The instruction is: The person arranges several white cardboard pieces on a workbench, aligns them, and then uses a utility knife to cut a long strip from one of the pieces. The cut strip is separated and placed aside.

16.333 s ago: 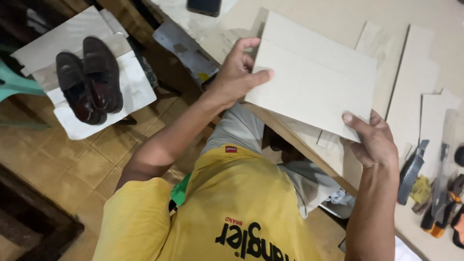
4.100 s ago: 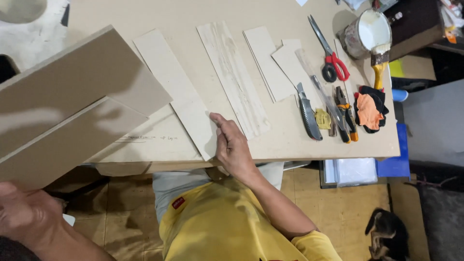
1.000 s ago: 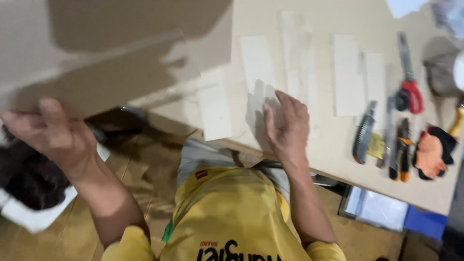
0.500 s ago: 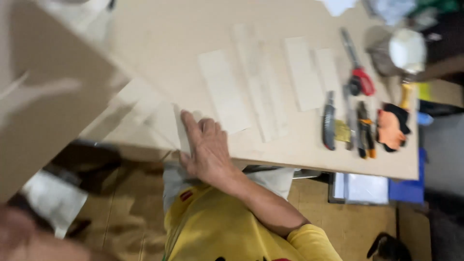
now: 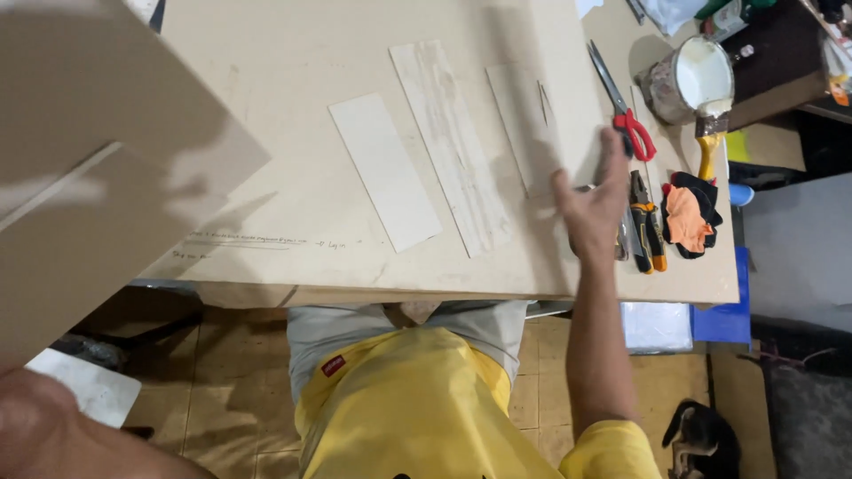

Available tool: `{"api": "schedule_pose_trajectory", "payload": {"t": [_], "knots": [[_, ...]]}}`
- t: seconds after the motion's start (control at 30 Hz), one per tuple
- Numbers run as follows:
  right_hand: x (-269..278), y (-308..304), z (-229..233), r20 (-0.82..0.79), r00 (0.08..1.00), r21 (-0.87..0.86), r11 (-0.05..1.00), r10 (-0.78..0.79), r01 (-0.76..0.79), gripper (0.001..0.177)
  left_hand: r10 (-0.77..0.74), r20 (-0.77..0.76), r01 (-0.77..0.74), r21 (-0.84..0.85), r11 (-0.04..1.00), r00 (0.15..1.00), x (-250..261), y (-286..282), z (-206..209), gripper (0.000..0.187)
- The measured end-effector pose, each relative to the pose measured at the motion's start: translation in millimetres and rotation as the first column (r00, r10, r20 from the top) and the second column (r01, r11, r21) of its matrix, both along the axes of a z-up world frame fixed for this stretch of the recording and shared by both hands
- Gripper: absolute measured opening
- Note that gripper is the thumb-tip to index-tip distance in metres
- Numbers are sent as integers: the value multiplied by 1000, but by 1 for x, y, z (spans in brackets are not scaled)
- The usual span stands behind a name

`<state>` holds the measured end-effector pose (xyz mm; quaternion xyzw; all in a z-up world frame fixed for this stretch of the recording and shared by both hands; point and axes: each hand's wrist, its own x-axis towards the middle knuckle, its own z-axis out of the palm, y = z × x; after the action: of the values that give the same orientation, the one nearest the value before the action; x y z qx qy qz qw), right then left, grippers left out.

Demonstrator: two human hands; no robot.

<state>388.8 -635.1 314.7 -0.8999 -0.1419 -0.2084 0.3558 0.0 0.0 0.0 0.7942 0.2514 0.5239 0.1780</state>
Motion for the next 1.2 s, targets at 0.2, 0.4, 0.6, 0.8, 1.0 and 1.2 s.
{"api": "schedule_pose_trajectory", "payload": {"t": [0.2, 0.4, 0.6, 0.8, 1.0, 1.2], "knots": [[5, -1, -28, 101, 993, -408, 907, -65, 101, 79, -190, 373, 333, -369, 867, 908, 84, -87, 144, 53], [-44, 93, -9, -246, 915, -50, 938, 321, -343, 41, -483, 463, 642, -292, 709, 744, 141, -168, 300, 48], [-44, 141, 34, -462, 887, -303, 936, 22, -181, 62, -508, 442, 653, -288, 700, 739, 141, -166, 301, 54], [-46, 146, -12, -399, 914, -339, 915, 68, -216, 59, -483, 449, 635, -298, 713, 752, 142, -165, 298, 56], [-53, 152, -24, -367, 923, -421, 865, 112, -272, 66, -496, 433, 639, -300, 708, 753, 143, -163, 293, 53], [-50, 148, -39, -273, 952, -477, 839, 142, -261, 58, -488, 456, 651, -332, 683, 744, 149, -169, 296, 54]]}}
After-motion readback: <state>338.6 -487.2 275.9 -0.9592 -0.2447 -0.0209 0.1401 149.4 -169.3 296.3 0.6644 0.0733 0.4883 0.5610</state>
